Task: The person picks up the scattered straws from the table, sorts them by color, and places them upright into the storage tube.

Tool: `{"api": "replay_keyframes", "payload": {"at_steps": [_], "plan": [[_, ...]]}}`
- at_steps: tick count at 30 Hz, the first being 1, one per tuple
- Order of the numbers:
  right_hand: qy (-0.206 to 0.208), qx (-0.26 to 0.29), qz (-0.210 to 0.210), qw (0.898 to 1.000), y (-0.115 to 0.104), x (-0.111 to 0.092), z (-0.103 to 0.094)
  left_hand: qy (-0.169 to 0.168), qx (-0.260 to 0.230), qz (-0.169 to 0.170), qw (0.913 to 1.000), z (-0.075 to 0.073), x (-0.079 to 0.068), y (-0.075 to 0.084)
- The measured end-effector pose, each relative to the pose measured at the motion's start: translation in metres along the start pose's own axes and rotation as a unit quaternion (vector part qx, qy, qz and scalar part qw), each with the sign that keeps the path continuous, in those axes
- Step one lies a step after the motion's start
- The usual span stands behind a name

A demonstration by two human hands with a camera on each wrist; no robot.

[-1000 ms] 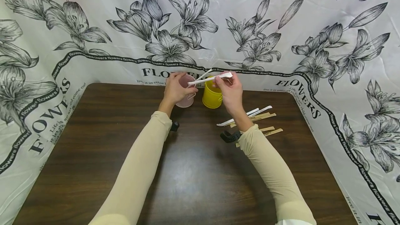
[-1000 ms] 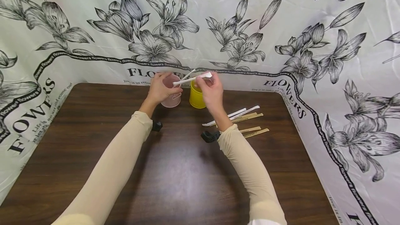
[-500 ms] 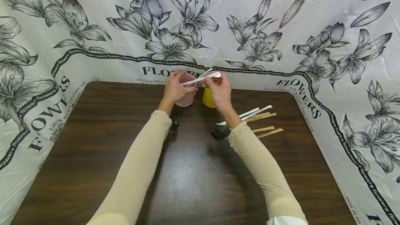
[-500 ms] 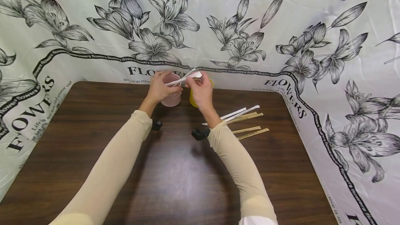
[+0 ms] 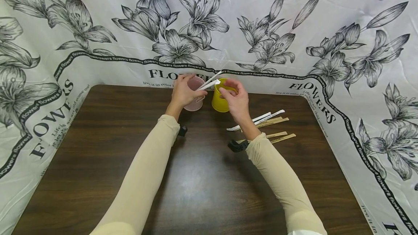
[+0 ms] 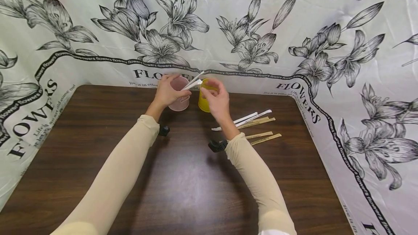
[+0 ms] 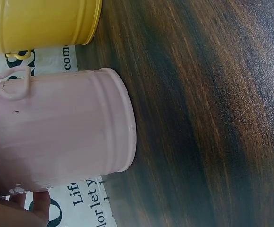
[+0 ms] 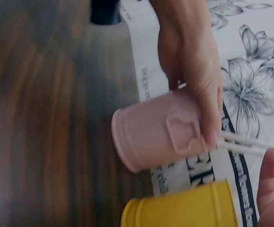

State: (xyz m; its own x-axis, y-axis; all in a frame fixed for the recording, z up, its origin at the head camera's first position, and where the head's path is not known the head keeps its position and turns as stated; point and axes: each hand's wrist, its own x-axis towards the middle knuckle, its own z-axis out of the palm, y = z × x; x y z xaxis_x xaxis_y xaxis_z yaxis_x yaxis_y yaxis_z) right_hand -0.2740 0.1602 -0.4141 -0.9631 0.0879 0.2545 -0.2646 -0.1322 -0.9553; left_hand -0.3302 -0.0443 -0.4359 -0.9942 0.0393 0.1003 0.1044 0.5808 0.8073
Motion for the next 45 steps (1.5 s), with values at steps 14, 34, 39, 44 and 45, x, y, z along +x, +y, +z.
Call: {"api": "replay_keyframes", "payload": {"at_steps": [14,34,39,44,45], "plan": [[-0.064,-0.319,0.062,0.944,-0.002,-0.027,-0.104,0.001,-0.002,0.001,1.0000,0.001,0.001,-0.001],[-0.223,-0.432,0.122,0.865,0.039,-0.028,-0.181,-0.002,-0.004,-0.002,1.0000,-0.004,0.002,-0.001],[-0.220,-0.446,0.122,0.859,0.040,-0.029,-0.180,-0.003,0.001,0.001,1.0000,-0.003,0.003,-0.003],[-0.200,-0.454,0.114,0.861,0.040,-0.034,-0.182,-0.005,0.003,0.003,1.0000,0.001,0.004,-0.002],[-0.197,-0.456,0.111,0.861,0.041,-0.035,-0.183,-0.004,0.003,0.005,1.0000,0.001,0.004,-0.002]]}}
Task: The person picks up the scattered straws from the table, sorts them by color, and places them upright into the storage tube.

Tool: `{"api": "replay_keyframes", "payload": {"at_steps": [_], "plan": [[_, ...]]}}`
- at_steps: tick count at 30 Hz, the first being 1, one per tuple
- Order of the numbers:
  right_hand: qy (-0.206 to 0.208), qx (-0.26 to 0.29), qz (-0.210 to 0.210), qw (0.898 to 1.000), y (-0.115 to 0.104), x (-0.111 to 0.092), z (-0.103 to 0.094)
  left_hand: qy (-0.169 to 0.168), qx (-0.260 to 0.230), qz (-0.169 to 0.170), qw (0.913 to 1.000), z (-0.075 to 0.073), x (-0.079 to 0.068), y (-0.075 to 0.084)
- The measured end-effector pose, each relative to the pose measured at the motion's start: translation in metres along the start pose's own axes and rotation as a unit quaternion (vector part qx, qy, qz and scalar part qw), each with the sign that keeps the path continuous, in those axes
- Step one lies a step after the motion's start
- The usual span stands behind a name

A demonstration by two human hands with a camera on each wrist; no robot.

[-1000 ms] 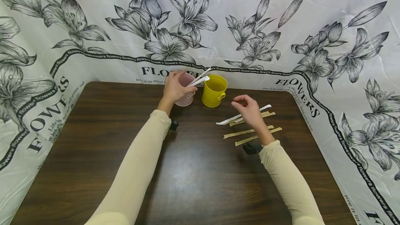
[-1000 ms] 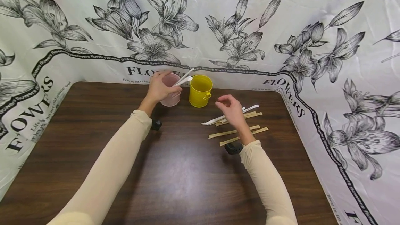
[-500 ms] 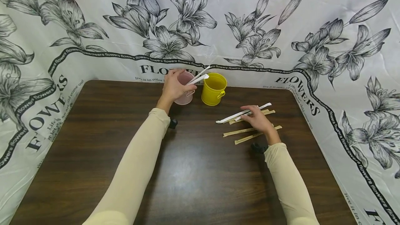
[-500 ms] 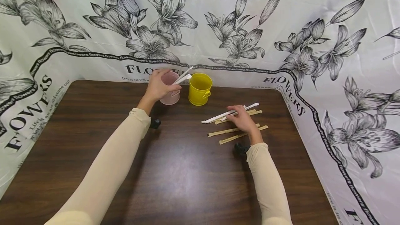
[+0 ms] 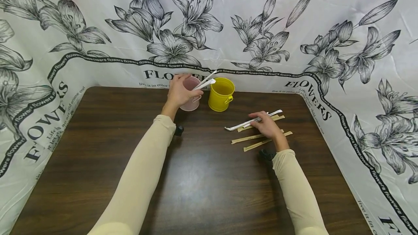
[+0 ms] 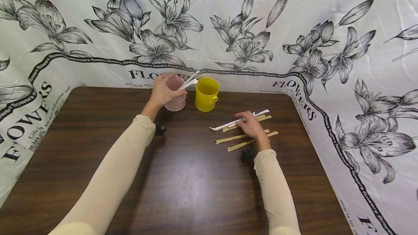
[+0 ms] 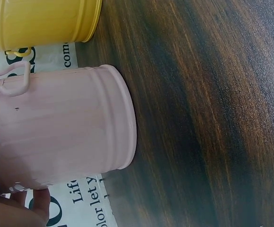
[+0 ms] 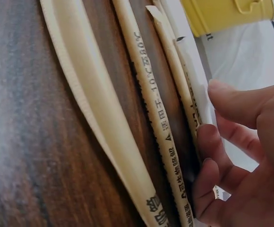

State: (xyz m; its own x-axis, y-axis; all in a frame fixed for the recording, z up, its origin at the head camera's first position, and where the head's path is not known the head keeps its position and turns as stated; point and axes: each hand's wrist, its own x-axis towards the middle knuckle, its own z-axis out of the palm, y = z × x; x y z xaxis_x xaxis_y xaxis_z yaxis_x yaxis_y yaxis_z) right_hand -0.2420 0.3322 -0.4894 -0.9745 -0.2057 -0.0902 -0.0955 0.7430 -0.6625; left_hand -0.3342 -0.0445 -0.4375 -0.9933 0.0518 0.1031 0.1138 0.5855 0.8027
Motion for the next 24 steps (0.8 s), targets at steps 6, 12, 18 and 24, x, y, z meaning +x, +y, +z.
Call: {"api": "replay_keyframes", "payload": {"at_steps": [6,12,18,24], "plan": [[0.001,-0.038,-0.029,0.999,0.0027,-0.0006,0.0060,-0.002,0.002,0.001,1.0000,-0.0006,-0.0010,-0.0016],[-0.005,-0.063,-0.037,0.997,-0.0018,-0.0033,0.0083,-0.001,-0.001,0.000,1.0000,0.0005,-0.0024,-0.0036],[0.011,-0.062,-0.032,0.998,-0.0032,-0.0027,0.0084,0.005,-0.008,0.009,0.9999,0.0009,-0.0012,-0.0028],[0.022,-0.049,-0.035,0.998,-0.0027,-0.0048,0.0063,0.004,-0.011,0.006,0.9999,0.0014,-0.0005,-0.0021]]}}
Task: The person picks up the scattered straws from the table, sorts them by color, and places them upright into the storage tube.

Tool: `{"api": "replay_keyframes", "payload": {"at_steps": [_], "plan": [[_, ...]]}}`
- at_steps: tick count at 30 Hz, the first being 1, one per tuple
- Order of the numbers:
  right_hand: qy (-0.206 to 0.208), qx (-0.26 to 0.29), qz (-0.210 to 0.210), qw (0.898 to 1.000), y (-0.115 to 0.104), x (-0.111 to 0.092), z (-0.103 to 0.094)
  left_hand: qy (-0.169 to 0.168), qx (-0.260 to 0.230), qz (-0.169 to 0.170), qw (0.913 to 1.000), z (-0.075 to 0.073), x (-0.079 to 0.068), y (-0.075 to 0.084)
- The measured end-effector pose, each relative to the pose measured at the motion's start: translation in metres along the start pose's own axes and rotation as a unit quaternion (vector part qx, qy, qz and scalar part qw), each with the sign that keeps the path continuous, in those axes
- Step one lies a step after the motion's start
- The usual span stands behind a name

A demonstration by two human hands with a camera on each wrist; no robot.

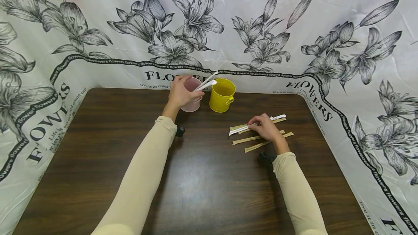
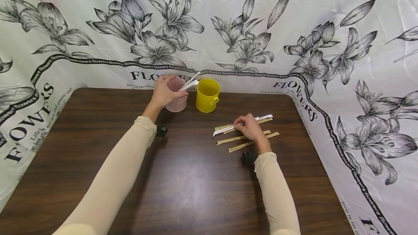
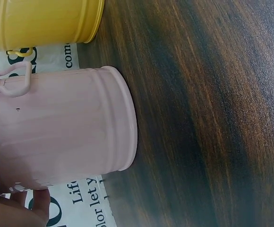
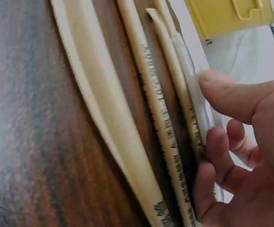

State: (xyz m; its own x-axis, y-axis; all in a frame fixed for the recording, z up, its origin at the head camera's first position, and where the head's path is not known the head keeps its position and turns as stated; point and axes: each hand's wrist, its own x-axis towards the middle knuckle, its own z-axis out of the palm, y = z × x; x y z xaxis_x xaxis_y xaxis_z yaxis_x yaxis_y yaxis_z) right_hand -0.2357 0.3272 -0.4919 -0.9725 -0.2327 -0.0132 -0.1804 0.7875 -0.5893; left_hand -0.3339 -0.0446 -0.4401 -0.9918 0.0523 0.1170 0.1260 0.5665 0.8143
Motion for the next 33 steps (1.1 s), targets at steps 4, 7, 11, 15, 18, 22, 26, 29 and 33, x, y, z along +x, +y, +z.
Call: {"api": "replay_keyframes", "payload": {"at_steps": [4,7,11,15,18,22,26,29,33], "plan": [[0.006,0.041,0.013,0.999,-0.002,-0.002,0.000,-0.004,0.002,-0.004,1.0000,-0.002,-0.001,-0.001],[0.018,0.071,0.018,0.997,-0.006,-0.003,0.002,-0.003,0.001,-0.006,1.0000,-0.002,-0.001,-0.001],[0.054,0.085,-0.004,0.995,-0.016,-0.004,0.006,-0.002,0.003,-0.006,1.0000,-0.002,0.000,-0.001],[0.092,0.087,-0.041,0.991,-0.034,-0.004,0.006,-0.006,0.004,-0.009,0.9999,-0.002,0.000,0.000],[0.113,0.091,-0.058,0.988,-0.050,-0.003,0.003,-0.005,0.003,-0.010,0.9999,-0.001,0.000,0.000],[0.136,0.117,-0.079,0.981,-0.072,-0.001,0.001,-0.003,0.003,-0.010,0.9999,-0.001,0.000,0.000],[0.150,0.159,-0.112,0.969,-0.088,0.000,-0.003,-0.002,0.004,-0.007,1.0000,-0.001,0.000,0.000],[0.152,0.210,-0.110,0.959,-0.099,-0.002,-0.006,-0.004,0.003,-0.006,1.0000,-0.001,0.000,0.000],[0.170,0.295,-0.090,0.936,-0.116,-0.004,-0.009,-0.006,0.001,-0.008,0.9999,-0.002,-0.001,0.000]]}}
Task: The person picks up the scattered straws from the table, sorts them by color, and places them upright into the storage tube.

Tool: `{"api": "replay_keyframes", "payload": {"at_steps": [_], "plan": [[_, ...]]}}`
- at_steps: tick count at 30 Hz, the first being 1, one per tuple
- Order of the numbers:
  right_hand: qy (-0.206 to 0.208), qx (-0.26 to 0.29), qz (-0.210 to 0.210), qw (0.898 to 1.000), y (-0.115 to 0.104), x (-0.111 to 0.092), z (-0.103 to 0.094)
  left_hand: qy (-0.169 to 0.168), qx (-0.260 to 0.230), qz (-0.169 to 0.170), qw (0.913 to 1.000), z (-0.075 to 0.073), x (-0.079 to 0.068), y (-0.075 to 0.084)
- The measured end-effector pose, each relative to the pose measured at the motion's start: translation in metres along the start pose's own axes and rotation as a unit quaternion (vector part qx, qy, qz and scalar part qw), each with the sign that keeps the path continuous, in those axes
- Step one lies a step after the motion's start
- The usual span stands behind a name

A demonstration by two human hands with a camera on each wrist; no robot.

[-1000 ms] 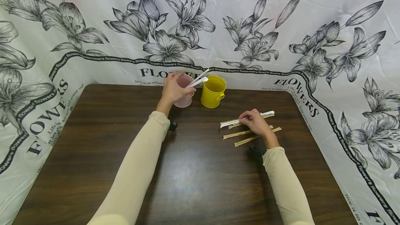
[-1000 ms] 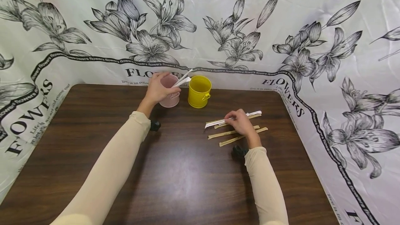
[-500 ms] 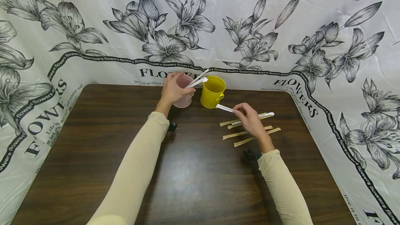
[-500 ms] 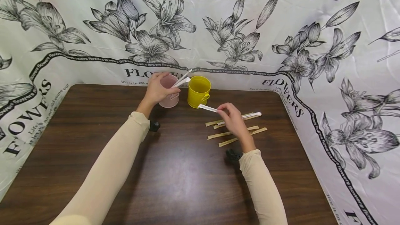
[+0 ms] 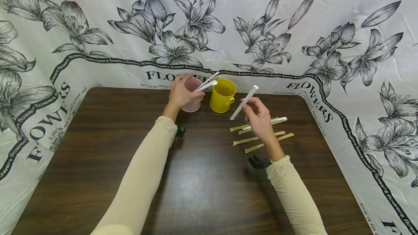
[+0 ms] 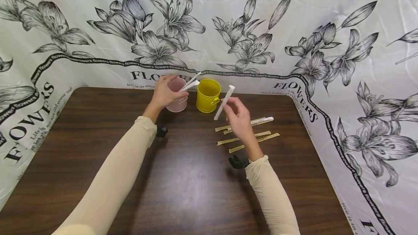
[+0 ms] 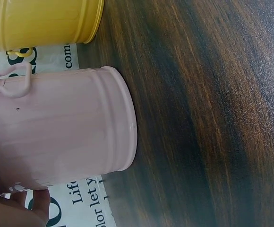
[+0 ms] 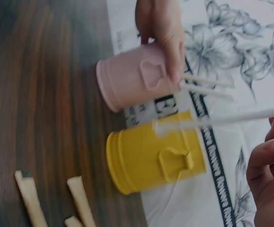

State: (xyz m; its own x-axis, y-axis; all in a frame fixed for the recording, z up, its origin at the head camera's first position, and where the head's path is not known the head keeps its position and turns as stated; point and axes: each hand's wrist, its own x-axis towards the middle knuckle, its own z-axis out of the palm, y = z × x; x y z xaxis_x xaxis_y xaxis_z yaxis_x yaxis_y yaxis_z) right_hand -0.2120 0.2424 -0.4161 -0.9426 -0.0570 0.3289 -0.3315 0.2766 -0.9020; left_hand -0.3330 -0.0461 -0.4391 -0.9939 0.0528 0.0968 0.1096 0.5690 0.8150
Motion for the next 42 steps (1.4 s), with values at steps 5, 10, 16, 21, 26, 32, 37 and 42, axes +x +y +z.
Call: {"api": "replay_keyframes", "payload": {"at_steps": [5,10,16,21,26,32,37,42], "plan": [[0.043,0.073,-0.001,0.996,-0.012,0.004,0.006,0.000,0.001,0.000,1.0000,0.000,0.000,0.000],[0.073,0.142,-0.016,0.987,-0.020,0.014,0.018,0.002,0.001,0.001,1.0000,0.001,0.001,-0.001],[0.073,0.141,-0.019,0.987,-0.033,0.027,0.047,0.005,0.000,0.004,1.0000,0.001,0.000,0.000],[0.071,0.070,0.004,0.995,-0.034,0.042,0.076,0.009,0.000,0.007,0.9999,0.002,0.000,0.000],[0.075,-0.006,0.007,0.997,-0.026,0.056,0.094,0.010,-0.004,0.007,0.9999,0.002,0.000,-0.001],[0.083,-0.042,-0.002,0.996,-0.016,0.065,0.104,0.005,-0.001,0.006,1.0000,0.002,0.000,0.001],[0.080,-0.041,-0.004,0.996,-0.013,0.067,0.108,0.004,-0.002,0.005,1.0000,0.001,-0.001,0.003],[0.076,-0.044,-0.004,0.996,-0.014,0.068,0.110,0.005,0.000,0.001,1.0000,-0.001,-0.001,0.003]]}}
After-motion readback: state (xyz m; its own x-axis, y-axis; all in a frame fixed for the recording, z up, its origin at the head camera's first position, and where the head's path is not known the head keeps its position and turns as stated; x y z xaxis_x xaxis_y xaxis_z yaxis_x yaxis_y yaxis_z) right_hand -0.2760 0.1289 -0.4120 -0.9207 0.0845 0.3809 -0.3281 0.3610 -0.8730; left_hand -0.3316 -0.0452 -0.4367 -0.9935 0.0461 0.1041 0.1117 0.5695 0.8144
